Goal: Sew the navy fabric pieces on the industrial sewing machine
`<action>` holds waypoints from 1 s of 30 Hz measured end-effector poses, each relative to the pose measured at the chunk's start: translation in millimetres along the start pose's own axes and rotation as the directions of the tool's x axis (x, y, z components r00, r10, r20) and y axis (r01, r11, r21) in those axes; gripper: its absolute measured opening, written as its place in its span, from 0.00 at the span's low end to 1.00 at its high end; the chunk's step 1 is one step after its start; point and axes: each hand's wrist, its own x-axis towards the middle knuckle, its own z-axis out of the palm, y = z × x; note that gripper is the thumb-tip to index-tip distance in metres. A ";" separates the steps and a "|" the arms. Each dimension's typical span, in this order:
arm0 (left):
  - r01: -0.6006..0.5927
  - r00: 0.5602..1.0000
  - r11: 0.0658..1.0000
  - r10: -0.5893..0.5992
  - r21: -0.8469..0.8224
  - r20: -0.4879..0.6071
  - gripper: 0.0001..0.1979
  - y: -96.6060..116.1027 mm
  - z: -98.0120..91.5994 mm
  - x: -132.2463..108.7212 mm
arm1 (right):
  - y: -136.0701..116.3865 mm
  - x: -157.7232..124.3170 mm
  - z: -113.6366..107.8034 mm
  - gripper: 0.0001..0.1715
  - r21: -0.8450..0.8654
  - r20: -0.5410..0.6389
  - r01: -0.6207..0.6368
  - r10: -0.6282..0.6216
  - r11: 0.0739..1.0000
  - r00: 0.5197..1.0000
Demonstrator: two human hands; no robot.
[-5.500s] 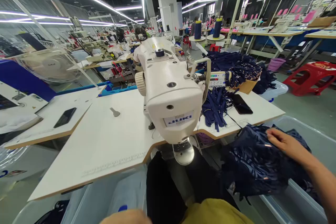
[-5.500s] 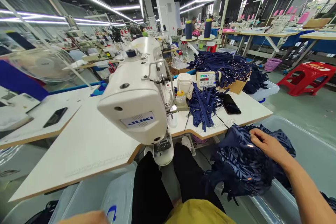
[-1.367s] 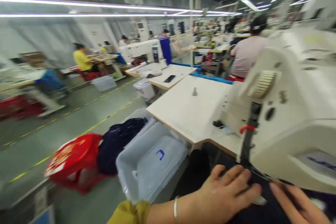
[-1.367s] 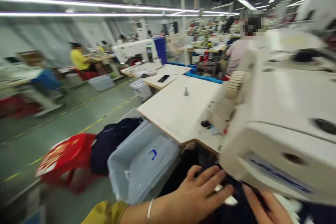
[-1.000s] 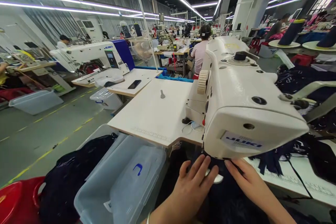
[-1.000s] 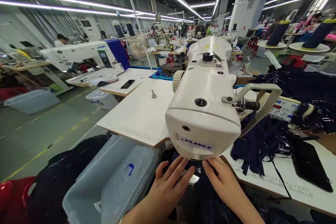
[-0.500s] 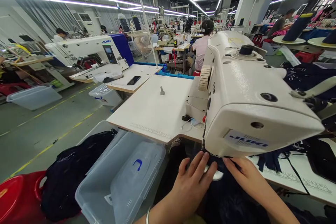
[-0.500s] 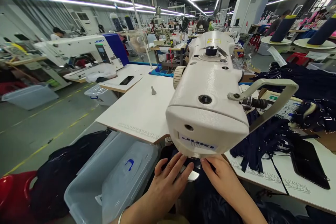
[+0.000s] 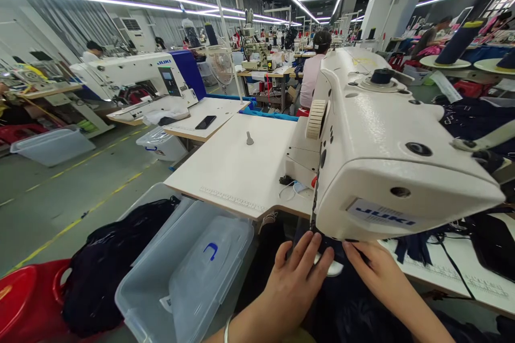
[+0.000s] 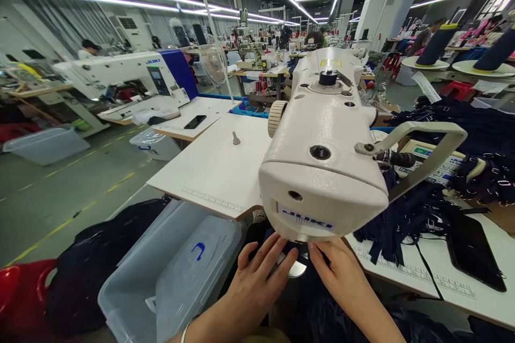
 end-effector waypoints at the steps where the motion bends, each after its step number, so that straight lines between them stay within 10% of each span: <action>1: 0.004 1.000 1.000 -0.004 -0.004 -0.004 0.21 0.1 0.1 0.2 | 0.1 -0.2 0.4 0.20 -0.002 0.001 -0.005 0.005 1.000 1.000; 30: -0.032 0.999 0.997 0.034 0.067 -0.031 0.23 2.1 1.1 0.1 | -2.5 -0.3 -0.7 0.21 -0.033 -0.042 -0.009 0.008 0.999 0.999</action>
